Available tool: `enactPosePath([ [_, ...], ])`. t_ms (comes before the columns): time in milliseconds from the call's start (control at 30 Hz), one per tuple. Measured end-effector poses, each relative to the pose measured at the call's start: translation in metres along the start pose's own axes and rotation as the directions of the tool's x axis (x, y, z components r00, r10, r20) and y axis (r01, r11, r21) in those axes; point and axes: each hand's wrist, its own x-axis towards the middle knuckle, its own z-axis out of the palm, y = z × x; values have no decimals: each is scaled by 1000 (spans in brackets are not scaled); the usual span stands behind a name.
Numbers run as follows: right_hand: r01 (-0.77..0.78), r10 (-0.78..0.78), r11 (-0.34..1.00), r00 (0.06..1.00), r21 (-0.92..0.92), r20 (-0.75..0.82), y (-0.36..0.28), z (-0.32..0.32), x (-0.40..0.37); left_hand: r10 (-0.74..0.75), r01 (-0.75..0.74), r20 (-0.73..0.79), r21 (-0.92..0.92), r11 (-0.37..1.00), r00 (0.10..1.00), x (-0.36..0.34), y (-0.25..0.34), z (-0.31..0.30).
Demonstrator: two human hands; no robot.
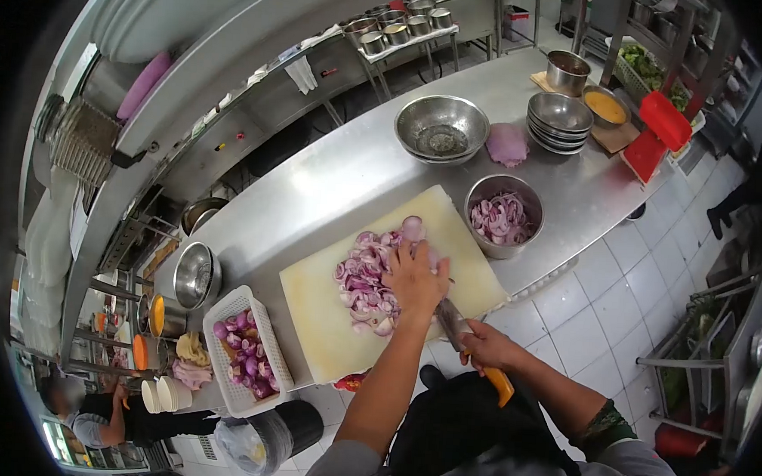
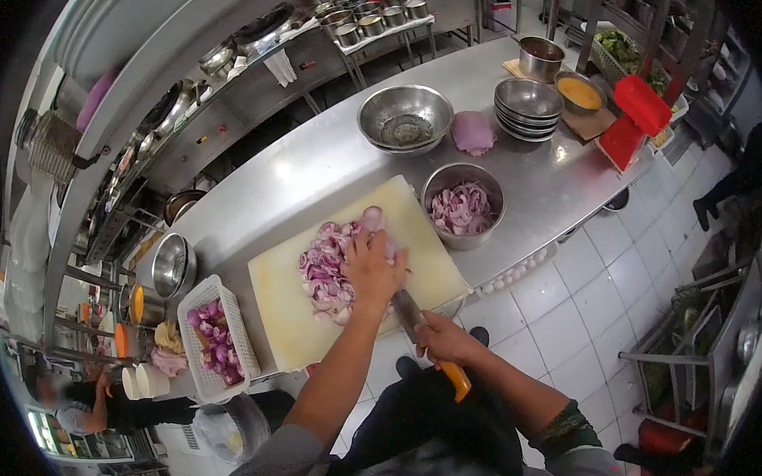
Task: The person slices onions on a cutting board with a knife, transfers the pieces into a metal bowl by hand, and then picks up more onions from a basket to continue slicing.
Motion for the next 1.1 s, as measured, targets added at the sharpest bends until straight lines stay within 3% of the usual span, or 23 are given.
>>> enactPosePath([
  [167, -29, 28, 999, 998, 23, 56, -5, 11, -8, -69, 41, -133, -208, 977, 989, 1, -8, 1],
  [267, 0, -2, 1000, 998, 30, 64, -22, 11, -22, -26, -13, -228, -166, 986, 973, 14, 0, -17],
  [433, 14, -14, 1000, 999, -3, 46, -72, 4, -74, 24, -97, -296, -236, 967, 955, 34, 47, -60],
  [567, -44, 50, 994, 996, 96, -69, -91, -27, -124, 86, -181, -260, -367, 913, 962, 50, 104, -45],
  [700, -37, 70, 978, 986, 206, -154, -105, -76, -138, 125, -174, -157, -356, 918, 980, 67, 154, 11],
  [800, -128, 215, 940, 942, 317, -258, -127, -107, -137, 192, -189, -28, -364, 912, 981, 92, 154, 71],
  [867, -178, 250, 938, 941, 299, -226, -139, -127, -157, 236, -177, 175, -301, 937, 956, 109, 138, 107],
  [967, -267, 291, 955, 925, 130, -245, -149, -144, -200, 193, 88, 558, -438, 895, 807, 135, 137, 83],
  [1000, -271, 285, 958, 934, 89, -216, -148, -146, -206, 297, 43, 648, -455, 890, 702, 148, 139, 46],
  [1067, -262, 259, 965, 953, 1, -155, -141, -148, -214, 352, 58, 643, -526, 849, 680, 158, 125, 21],
  [1100, -261, 255, 964, 961, -53, -106, -134, -147, -210, 309, 121, 638, -539, 834, 705, 159, 113, 12],
])
